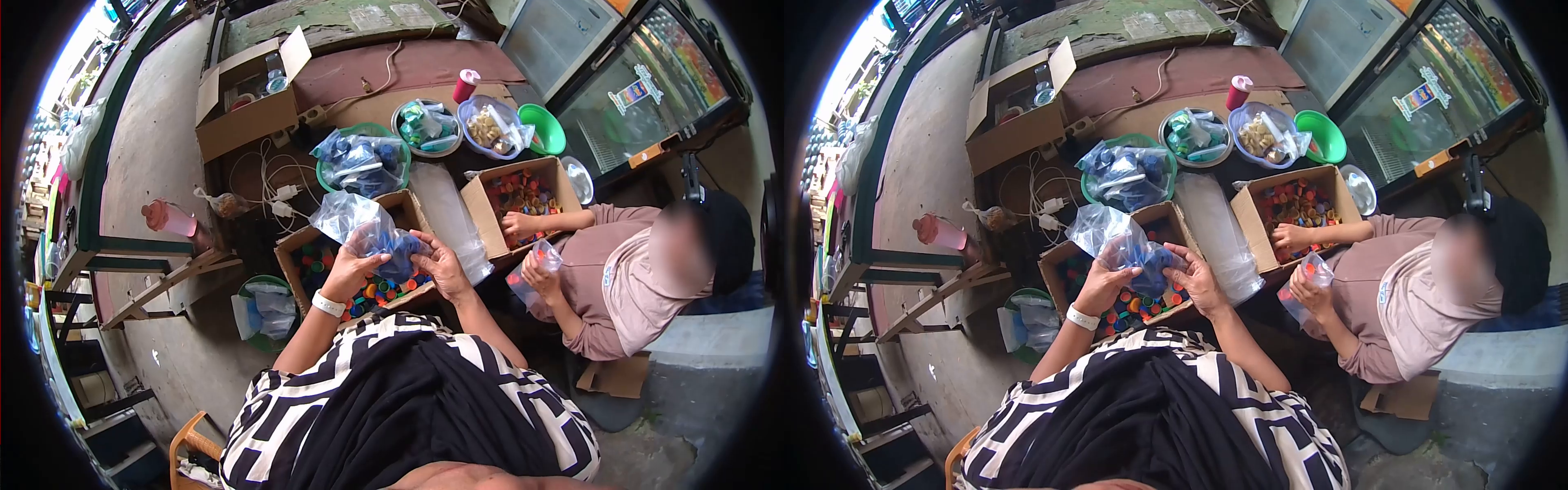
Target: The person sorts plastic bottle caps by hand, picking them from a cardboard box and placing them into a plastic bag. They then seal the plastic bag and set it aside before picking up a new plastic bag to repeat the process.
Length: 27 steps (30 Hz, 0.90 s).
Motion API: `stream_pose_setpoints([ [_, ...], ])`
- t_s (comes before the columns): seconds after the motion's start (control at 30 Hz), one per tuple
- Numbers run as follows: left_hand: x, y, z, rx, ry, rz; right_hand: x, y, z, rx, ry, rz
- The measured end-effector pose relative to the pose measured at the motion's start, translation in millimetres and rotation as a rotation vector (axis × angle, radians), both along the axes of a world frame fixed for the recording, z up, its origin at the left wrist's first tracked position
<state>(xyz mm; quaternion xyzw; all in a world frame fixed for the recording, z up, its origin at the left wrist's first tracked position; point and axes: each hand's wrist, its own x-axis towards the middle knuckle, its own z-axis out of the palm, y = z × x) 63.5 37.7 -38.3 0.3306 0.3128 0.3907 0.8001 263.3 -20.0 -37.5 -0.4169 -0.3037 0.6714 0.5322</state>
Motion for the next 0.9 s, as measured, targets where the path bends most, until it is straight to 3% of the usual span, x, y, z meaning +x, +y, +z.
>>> stream_pose_setpoints([
  [0.2,-0.3,0.6,-5.7,-0.009,0.007,0.002,0.3,-4.7,-7.4,-0.04,-0.082,0.005],
  [0.57,-14.9,-3.6,2.9,-0.005,-0.028,0.033,-10.6,-2.2,12.4,0.016,0.081,0.097],
  [0.9,-20.4,-10.3,6.0,0.032,-0.07,0.041,-12.6,-6.3,5.0,-0.006,0.03,0.104],
])
